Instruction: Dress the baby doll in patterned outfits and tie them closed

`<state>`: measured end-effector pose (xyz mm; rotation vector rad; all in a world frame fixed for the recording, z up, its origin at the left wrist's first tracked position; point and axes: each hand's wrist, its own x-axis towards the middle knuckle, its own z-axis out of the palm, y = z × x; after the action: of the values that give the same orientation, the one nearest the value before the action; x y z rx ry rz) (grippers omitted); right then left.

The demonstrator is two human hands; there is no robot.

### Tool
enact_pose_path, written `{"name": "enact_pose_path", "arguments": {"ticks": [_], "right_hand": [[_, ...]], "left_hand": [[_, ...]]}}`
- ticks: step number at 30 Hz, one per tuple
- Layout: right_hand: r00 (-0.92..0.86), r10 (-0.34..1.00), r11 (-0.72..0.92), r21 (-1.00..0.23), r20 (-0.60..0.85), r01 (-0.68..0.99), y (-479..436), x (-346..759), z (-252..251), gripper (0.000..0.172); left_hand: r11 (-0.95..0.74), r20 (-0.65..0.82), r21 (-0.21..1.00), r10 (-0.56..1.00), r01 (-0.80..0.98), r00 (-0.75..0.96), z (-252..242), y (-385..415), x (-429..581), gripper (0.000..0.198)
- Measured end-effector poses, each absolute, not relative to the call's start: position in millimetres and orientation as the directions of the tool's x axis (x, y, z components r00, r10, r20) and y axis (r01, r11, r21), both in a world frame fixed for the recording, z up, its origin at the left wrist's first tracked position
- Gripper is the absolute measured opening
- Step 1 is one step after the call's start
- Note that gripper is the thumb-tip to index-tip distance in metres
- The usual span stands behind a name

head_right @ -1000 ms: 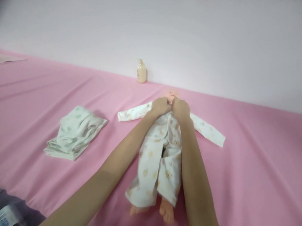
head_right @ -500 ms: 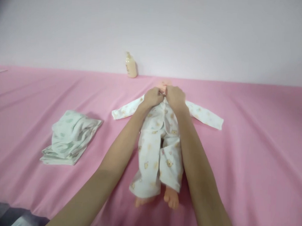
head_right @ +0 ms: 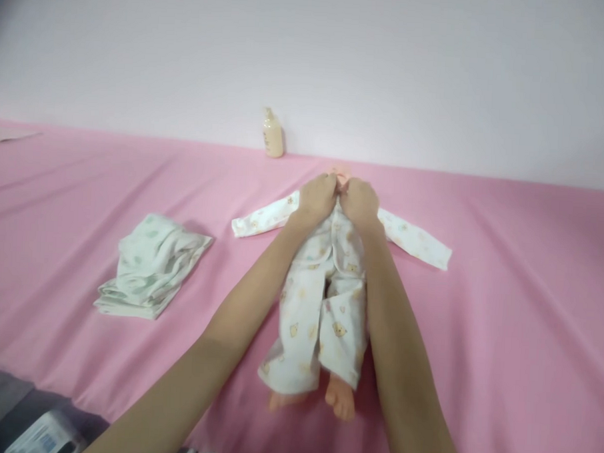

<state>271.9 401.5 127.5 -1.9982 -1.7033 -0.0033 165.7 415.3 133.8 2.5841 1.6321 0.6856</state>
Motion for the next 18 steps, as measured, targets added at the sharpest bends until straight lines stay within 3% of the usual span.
{"name": "enact_pose_path", "arguments": {"ticks": [6,11,14,18], "right_hand": [[0.312,0.896,-0.009,-0.69,0.315,0.723,410.3,278.2,121.6,0.021],[0.275,0.951,0.035,-0.933,0.141,0.358,403.9,279.5,130.5,0.008],[0.268,0.962,0.005,-0.985,0.052,0.173,395.5,275.6,140.9,0.012],[0.215,0.977,-0.016,-0.997,-0.001,0.069,387.0,271.5,151.7,0.022]], "left_hand": [[-0.519,0.461,0.386,0.825,0.763,0.327,134.0,417.7,168.0,0.027],[-0.538,0.472,0.453,0.821,0.71,0.321,133.0,417.7,167.3,0.031],[-0.531,0.473,0.441,0.823,0.724,0.315,132.0,417.9,166.0,0.03],[-0.526,0.487,0.398,0.816,0.752,0.313,132.7,417.2,165.8,0.03]]}}
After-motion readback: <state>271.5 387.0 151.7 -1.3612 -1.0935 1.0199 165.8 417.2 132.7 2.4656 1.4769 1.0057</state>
